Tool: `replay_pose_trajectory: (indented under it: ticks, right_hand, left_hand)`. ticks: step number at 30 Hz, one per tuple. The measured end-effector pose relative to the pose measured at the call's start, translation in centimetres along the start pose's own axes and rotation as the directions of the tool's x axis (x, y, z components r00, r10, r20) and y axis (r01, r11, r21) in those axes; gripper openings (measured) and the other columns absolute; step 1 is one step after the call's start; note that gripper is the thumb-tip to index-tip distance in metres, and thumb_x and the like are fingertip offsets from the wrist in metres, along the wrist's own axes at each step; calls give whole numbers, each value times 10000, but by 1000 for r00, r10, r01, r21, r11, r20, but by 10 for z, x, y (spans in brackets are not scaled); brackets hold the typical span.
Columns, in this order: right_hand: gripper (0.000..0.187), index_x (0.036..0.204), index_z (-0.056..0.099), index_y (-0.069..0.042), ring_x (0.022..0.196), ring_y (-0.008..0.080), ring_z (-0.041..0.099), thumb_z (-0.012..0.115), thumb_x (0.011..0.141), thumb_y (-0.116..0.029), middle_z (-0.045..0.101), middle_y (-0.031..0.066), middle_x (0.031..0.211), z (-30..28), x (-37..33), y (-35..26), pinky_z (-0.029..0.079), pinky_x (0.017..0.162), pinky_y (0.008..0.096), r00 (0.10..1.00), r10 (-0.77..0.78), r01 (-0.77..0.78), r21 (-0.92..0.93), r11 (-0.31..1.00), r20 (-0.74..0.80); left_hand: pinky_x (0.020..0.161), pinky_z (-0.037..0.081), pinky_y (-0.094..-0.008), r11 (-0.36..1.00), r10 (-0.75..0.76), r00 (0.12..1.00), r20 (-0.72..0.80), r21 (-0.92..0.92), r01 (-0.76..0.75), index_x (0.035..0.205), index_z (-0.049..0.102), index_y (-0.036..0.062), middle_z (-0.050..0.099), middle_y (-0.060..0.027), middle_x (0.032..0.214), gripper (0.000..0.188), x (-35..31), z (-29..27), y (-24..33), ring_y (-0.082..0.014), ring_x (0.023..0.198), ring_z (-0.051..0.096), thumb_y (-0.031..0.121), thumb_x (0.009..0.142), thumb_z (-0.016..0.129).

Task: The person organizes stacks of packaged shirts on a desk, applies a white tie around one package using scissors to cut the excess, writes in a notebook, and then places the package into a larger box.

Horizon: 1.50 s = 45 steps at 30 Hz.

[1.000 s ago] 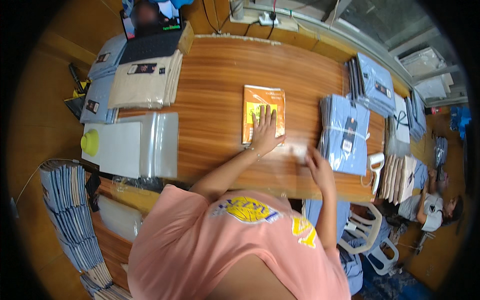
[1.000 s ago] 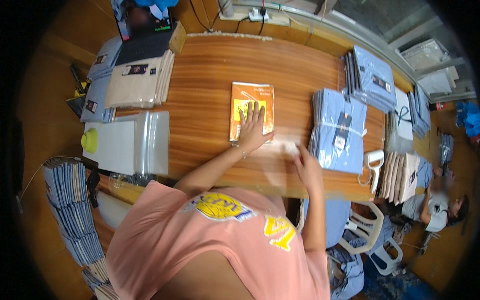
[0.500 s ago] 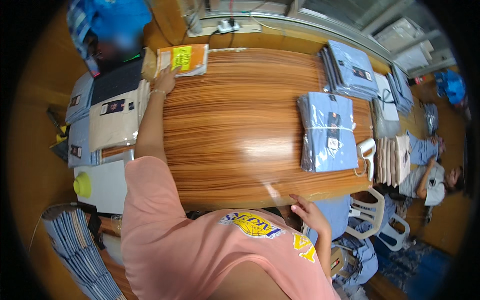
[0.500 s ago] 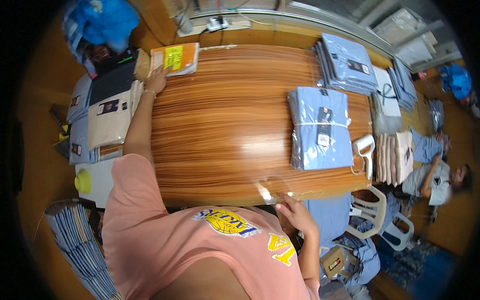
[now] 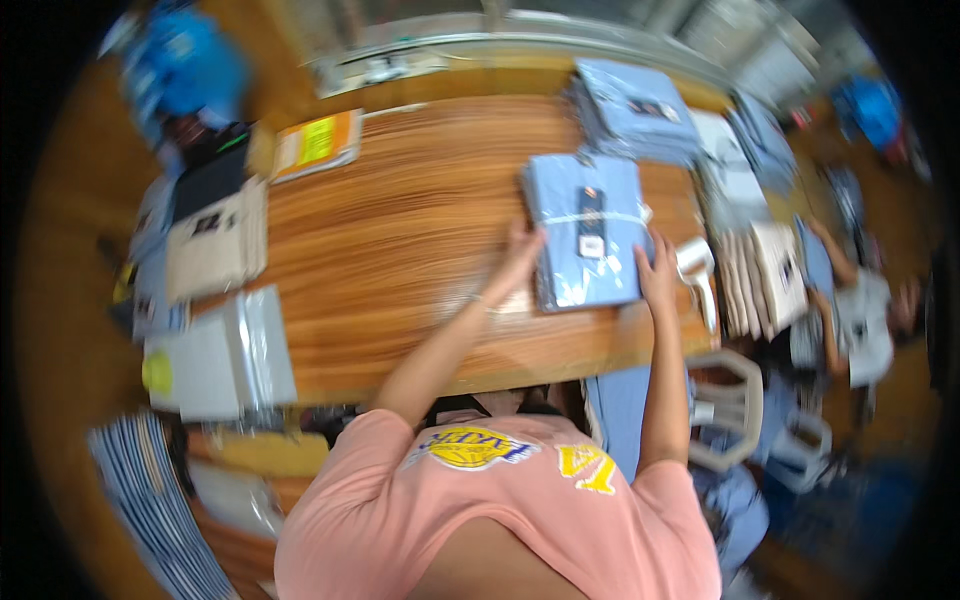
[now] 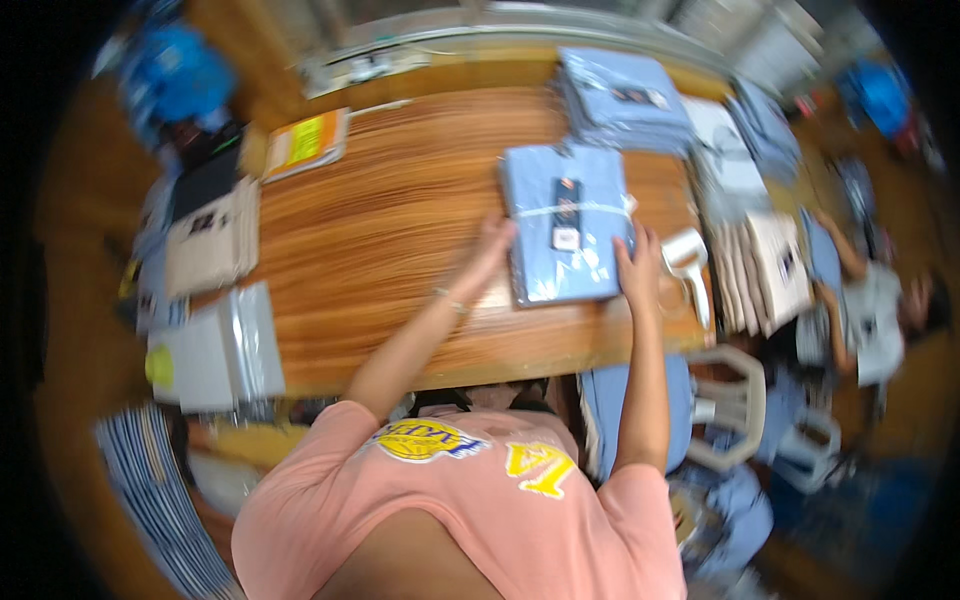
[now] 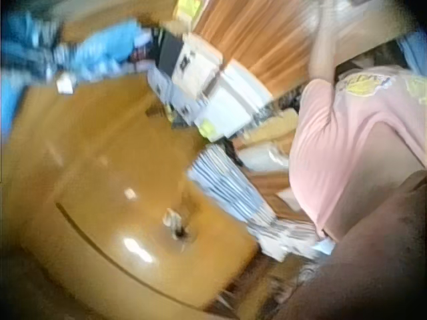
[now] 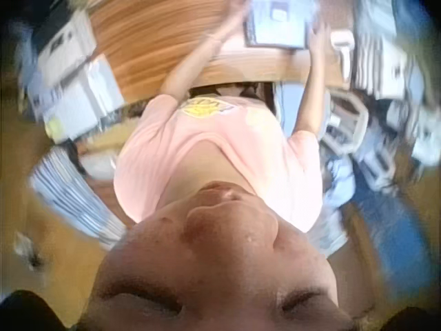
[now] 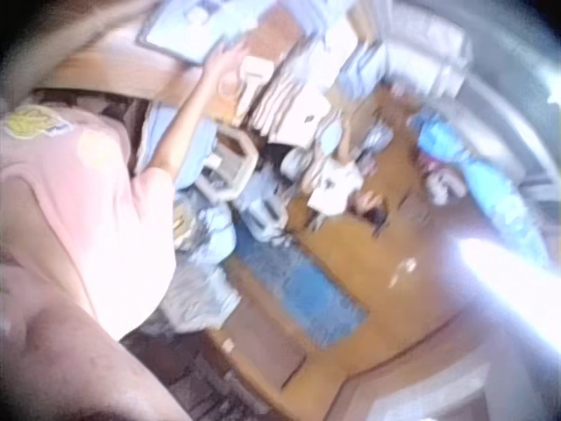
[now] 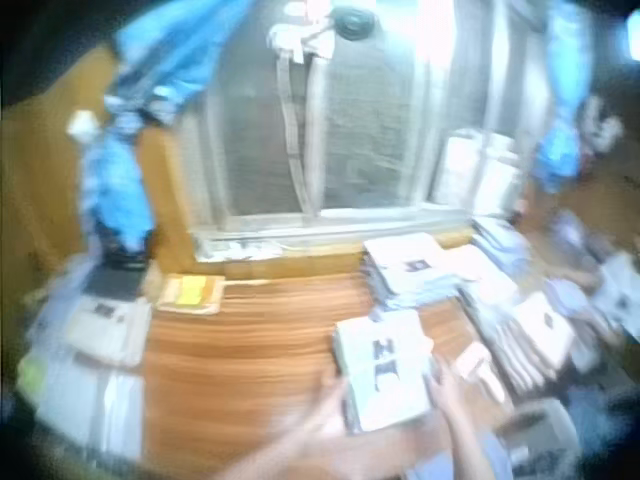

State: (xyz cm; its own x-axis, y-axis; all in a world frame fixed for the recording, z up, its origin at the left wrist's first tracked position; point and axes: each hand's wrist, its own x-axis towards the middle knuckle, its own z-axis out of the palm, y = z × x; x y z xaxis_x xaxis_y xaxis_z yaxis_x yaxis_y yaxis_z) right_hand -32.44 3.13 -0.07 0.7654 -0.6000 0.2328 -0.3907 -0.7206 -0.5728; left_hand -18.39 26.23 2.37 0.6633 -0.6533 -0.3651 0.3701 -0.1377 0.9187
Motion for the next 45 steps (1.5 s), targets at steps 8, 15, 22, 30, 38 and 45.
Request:
replay_pose_trajectory:
  ticks: [8,15,22,30,38,45]
  right_hand:
    - [475,1236,422,37,1153,368,411,504,870,-255,414,256,1247,20,-17,13,305,980,388,990,-46,13,236,972,133]
    - [690,1379,153,-20,1123,257,443,549,854,-229,459,161,1201,-33,-115,5,328,955,337,865,90,-407,584,702,494]
    - [527,1202,462,5,972,190,552,484,872,-405,575,117,1083,-22,-149,-12,411,842,312,444,17,-721,346,600,896]
    - [547,1226,397,42,1055,180,472,537,847,-328,486,112,1174,4,-285,-17,372,907,301,385,-119,-707,376,599,915]
    - [570,1232,375,54,1025,169,487,534,855,-343,492,122,1167,46,-328,-44,380,895,294,205,-206,-763,288,578,957]
    - [676,1200,416,83,938,223,553,579,798,-436,545,188,1071,112,-305,-31,443,811,316,-13,-39,-645,21,764,999]
  left_hand:
    - [973,337,-314,974,204,941,-271,-38,-222,1367,114,-26,358,-205,1311,756,3,33,-71,-239,1195,376,293,848,562]
    - [970,340,-311,971,129,929,-346,-144,-188,1367,168,13,358,-161,1308,689,-136,46,-111,-205,1178,383,227,847,566]
    - [951,344,-288,908,-74,832,-550,-382,-171,1332,237,-6,394,-152,1283,670,-256,78,-184,-195,1157,411,390,866,509]
    - [904,367,-273,813,-186,648,-739,-486,-321,1228,435,41,503,-57,1159,450,-364,105,-264,-134,1056,464,305,876,532]
    - [858,405,-260,765,-321,578,-750,-565,-309,1222,426,34,526,-65,1127,450,-411,95,-290,-137,1019,501,324,888,507]
    - [839,444,-297,510,-477,672,-567,-801,-314,1201,444,29,543,-77,1091,546,-368,99,-379,-147,985,529,457,864,485]
